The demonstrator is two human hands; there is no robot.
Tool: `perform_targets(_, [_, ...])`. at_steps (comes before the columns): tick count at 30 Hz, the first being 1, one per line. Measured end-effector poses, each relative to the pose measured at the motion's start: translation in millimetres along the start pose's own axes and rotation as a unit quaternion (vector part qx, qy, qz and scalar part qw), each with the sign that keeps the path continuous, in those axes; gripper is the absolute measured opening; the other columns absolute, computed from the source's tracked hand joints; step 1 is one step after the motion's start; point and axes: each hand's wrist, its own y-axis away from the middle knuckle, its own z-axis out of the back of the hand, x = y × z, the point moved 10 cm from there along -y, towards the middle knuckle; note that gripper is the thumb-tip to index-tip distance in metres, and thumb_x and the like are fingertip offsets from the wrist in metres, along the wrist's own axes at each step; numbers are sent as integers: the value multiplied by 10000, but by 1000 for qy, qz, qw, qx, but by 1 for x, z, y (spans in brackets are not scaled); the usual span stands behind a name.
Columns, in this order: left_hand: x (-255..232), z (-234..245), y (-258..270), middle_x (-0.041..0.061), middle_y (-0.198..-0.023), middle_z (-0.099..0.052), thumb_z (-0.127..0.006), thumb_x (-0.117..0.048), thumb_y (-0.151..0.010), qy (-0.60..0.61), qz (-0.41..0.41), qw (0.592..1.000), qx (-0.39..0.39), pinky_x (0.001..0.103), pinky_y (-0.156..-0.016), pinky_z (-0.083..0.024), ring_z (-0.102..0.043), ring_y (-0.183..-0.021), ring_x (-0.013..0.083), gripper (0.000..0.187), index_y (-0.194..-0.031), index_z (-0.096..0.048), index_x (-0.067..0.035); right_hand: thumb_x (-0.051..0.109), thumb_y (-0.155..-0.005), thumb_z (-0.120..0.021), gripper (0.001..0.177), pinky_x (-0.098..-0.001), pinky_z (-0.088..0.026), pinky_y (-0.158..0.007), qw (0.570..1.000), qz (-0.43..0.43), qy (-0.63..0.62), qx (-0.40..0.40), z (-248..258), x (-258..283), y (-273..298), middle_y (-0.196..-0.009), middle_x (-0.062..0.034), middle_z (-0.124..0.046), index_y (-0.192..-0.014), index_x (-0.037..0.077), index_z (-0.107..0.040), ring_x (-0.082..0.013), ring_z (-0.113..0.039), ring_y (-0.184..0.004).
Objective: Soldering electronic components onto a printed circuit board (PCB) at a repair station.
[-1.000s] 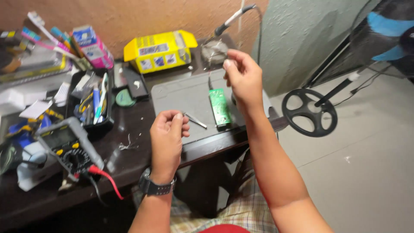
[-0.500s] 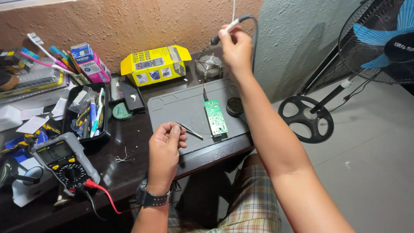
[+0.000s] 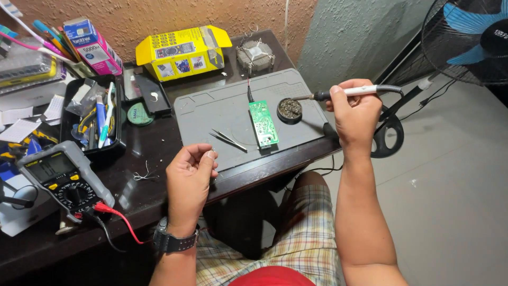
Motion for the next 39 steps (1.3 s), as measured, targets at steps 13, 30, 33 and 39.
perform_targets(13, [11, 15, 1, 180, -1030, -820, -794, 14, -1058, 40, -21, 999, -18, 252, -715, -719, -772, -854, 139, 184, -1241, -782, 30, 25, -1035, -855, 105, -330, -706, -633, 999, 18, 31, -4, -15, -3, 12, -727, -183, -757, -1068, -19, -765, -203, -804, -641])
perform_targets(30, [20, 18, -3, 200, -1022, -844, -808, -18, -1071, 113, -18, 993, -35, 270, -727, -744, -835, -851, 178, 141, -1198, -774, 33, 290, -1112, -868, 294, -392, -761, -537, 946, -196, -240, -89, -20, -60, 40, -757, -129, -727, -1065, 94, -654, -277, -826, -614])
perform_targets(33, [22, 20, -6, 200, -1028, -849, -834, -31, -1057, 106, -36, 992, -51, 275, -738, -745, -842, -871, 181, 140, -1179, -791, 23, 236, -1133, -818, 187, -455, -811, -750, 928, -230, -294, -3, -59, -32, 84, -907, -142, -798, -1121, 117, -675, -282, -870, -799])
perform_targets(39, [33, 28, -12, 150, -911, -792, -836, -6, -1017, 166, -21, 981, -98, 265, -650, -728, -819, -773, 174, 146, -1153, -792, 20, 149, -1113, -802, 236, -487, -816, -907, 918, -196, -333, 88, -102, 8, 137, -1120, -250, -824, -1260, 14, -675, -344, -900, -953])
